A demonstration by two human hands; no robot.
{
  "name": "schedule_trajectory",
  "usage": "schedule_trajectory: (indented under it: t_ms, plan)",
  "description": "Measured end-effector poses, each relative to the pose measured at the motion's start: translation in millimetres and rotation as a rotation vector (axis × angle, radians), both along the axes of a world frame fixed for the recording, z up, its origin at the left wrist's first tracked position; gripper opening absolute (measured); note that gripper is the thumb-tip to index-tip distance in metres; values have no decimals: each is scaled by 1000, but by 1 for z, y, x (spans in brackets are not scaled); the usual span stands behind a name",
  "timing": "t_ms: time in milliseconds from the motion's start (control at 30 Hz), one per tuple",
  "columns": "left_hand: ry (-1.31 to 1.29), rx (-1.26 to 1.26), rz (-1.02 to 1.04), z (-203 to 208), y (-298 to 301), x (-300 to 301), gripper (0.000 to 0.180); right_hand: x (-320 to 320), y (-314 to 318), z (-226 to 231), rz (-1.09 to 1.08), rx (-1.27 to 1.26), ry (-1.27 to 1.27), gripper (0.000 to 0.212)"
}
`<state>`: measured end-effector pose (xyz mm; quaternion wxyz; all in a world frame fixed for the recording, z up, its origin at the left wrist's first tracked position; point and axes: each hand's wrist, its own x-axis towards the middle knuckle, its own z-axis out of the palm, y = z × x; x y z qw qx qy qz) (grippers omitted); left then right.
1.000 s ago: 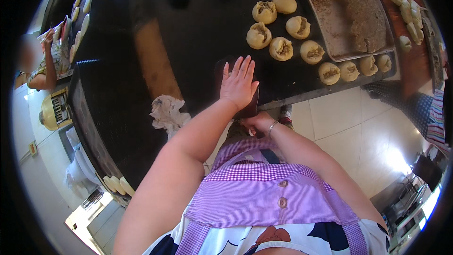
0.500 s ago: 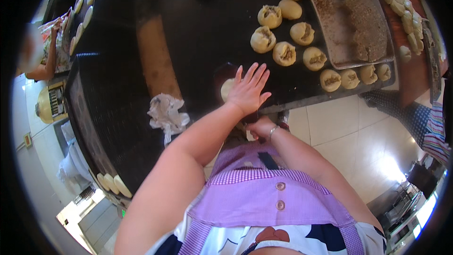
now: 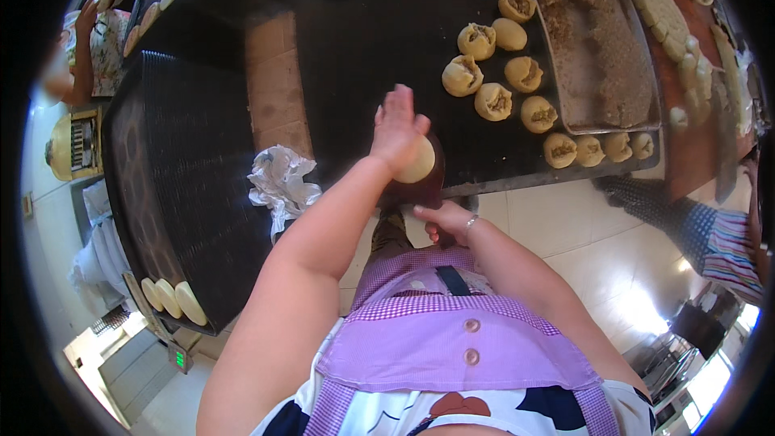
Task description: The person prepares pastries by pressing filled dough into a wooden mold, flattening it by hand, and tapping the mold against a table to release the shaped cakes onto a tray. They also move trays of finished items to a cooling rack.
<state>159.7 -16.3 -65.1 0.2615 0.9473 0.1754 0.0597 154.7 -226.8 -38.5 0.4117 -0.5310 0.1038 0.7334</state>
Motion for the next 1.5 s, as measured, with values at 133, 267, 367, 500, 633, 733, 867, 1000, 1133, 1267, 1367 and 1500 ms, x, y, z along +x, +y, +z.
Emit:
schedule_trajectory:
  t_ms: [133, 267, 367, 500, 633, 733, 867, 1000, 1133, 1267, 1367, 1500]
  plan:
    - [-287, -127, 254, 44, 29, -58, 57, 26, -6, 67, -51, -14, -119, 37]
    - [-239, -209, 433, 56, 15, -137, 58, 46, 8, 122, 365, 71, -1067, 39]
    - [-214, -299, 487, 61, -8, -169, 59, 54, 20, 177, 535, 167, -1580, 43]
    - [-252, -890, 709, 56, -40, -169, 71, 52, 5, 142, 919, -169, -1549, 38]
    - [-282, -1744, 1011, 56, -53, -152, 83, 74, 28, 176, 1201, -104, -1512, 34]
    - [-306, -2134, 1098, 46, -56, -138, 90, 56, 47, 208, 1064, -139, -1646, 31]
    - [-361, -2435, 1076, 46, -63, -87, 98, 62, 36, 161, 1390, -176, -1397, 21]
    - [-569, -2514, 817, 32, -75, -89, 96, 68, 31, 159, 1393, -178, -1390, 20]
    - [-524, -2431, 856, 36, -68, -101, 77, 69, 29, 158, 1350, -199, -1355, 28]
    - [-526, -2285, 801, 90, -47, -152, 46, 63, 20, 147, 1203, -227, -1316, 39]
    - [-614, -2064, 690, 175, -17, -222, 41, 55, 10, 141, 1111, -252, -1312, 44]
    - [-928, -1688, 716, 284, 47, -317, 40, 57, -9, 114, 1066, -212, -1334, 46]
